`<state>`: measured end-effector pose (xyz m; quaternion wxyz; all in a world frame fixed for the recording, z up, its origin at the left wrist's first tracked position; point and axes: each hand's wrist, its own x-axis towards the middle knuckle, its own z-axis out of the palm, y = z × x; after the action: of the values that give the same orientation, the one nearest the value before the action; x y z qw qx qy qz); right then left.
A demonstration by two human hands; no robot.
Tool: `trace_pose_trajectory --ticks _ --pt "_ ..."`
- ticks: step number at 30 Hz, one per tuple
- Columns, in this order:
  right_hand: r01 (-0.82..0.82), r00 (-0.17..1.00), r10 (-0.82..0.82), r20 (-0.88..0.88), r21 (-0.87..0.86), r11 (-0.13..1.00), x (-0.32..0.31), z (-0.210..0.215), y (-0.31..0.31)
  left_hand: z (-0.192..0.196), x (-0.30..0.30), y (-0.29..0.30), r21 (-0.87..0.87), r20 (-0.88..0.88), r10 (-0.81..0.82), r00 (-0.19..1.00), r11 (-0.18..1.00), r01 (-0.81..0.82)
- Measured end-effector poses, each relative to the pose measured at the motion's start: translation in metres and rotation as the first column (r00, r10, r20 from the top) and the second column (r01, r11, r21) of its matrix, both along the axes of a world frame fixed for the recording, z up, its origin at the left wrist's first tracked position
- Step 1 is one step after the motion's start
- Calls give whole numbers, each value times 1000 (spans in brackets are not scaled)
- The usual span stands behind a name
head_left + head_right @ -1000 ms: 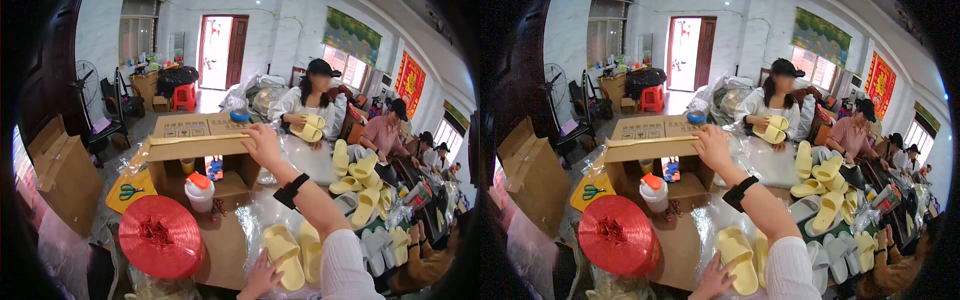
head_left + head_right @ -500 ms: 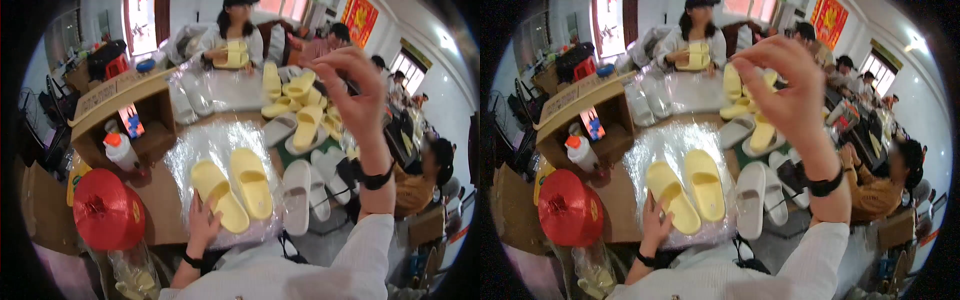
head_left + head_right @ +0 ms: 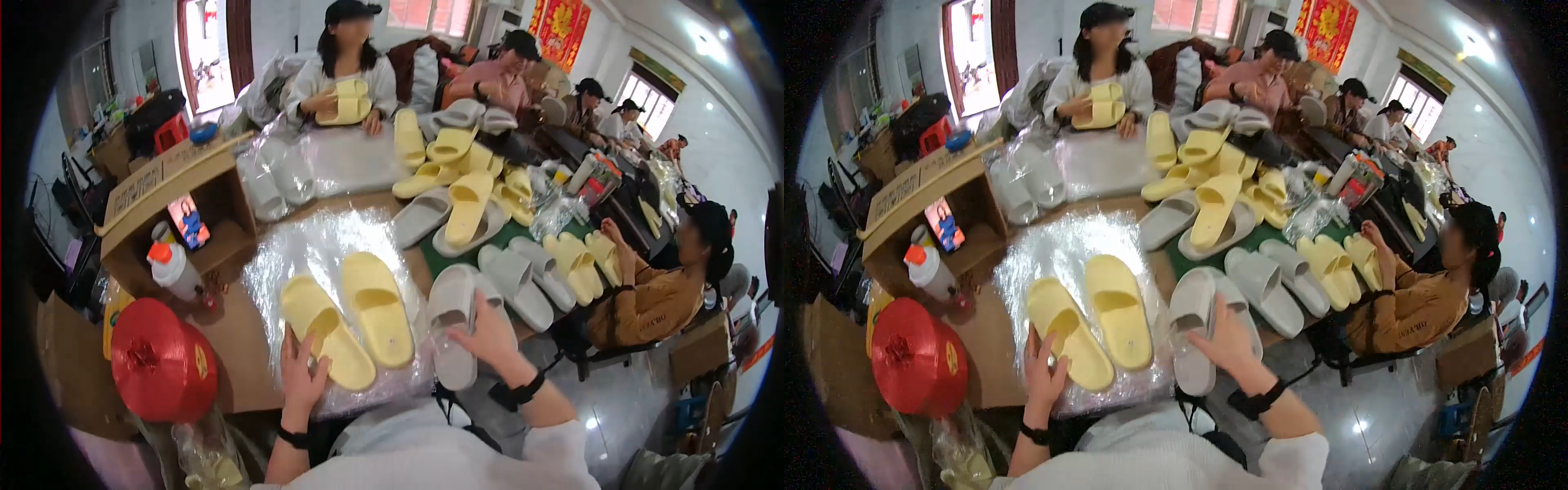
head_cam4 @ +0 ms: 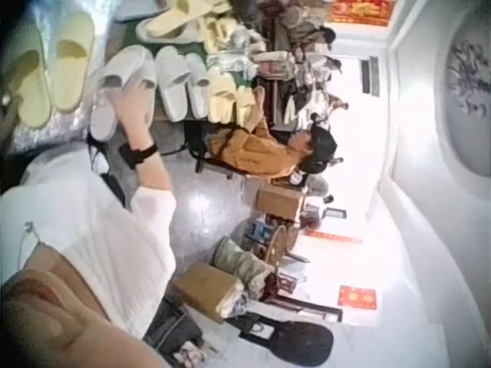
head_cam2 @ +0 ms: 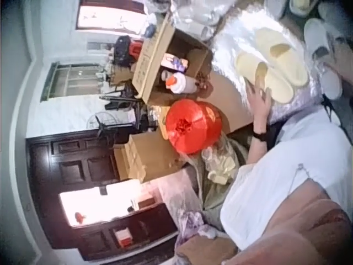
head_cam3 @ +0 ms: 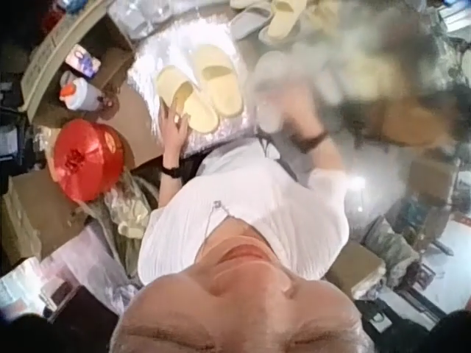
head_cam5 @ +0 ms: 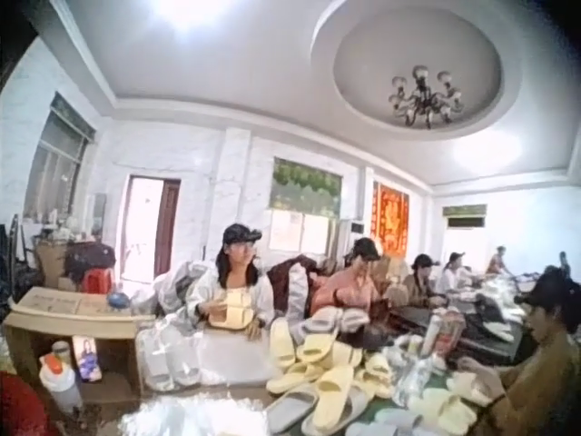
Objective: Inspecting and packaging yellow foam slippers into plastic bags in a shoe manufacturing facility.
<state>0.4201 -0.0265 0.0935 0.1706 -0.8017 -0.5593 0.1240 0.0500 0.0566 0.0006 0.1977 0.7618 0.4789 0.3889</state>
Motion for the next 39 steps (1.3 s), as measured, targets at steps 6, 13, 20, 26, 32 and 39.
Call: trace_pose_trajectory --ticks 6,13,20,26,32,39 --pt "9 989 63 -137 466 885 36 -41 18 4 -2 -3 -2 -46 12 999 1000 -12" --pt "236 968 -195 -156 831 504 122 -9 78 9 5 -1 15 -49 12 999 1000 -11" --pt "514 845 -509 -167 516 685 187 -13 142 2 7 1 27 -75 21 997 999 -19" --pt "181 803 -478 357 618 765 83 -1 126 5 -1 1 14 -51 39 998 999 -38" --pt "-366 882 417 -218 239 899 -71 17 80 8 4 8 -4 -119 10 993 1000 -11" --pt "-469 883 452 128 204 859 -148 -42 121 -6 -4 0 -31 -193 -13 981 999 7"
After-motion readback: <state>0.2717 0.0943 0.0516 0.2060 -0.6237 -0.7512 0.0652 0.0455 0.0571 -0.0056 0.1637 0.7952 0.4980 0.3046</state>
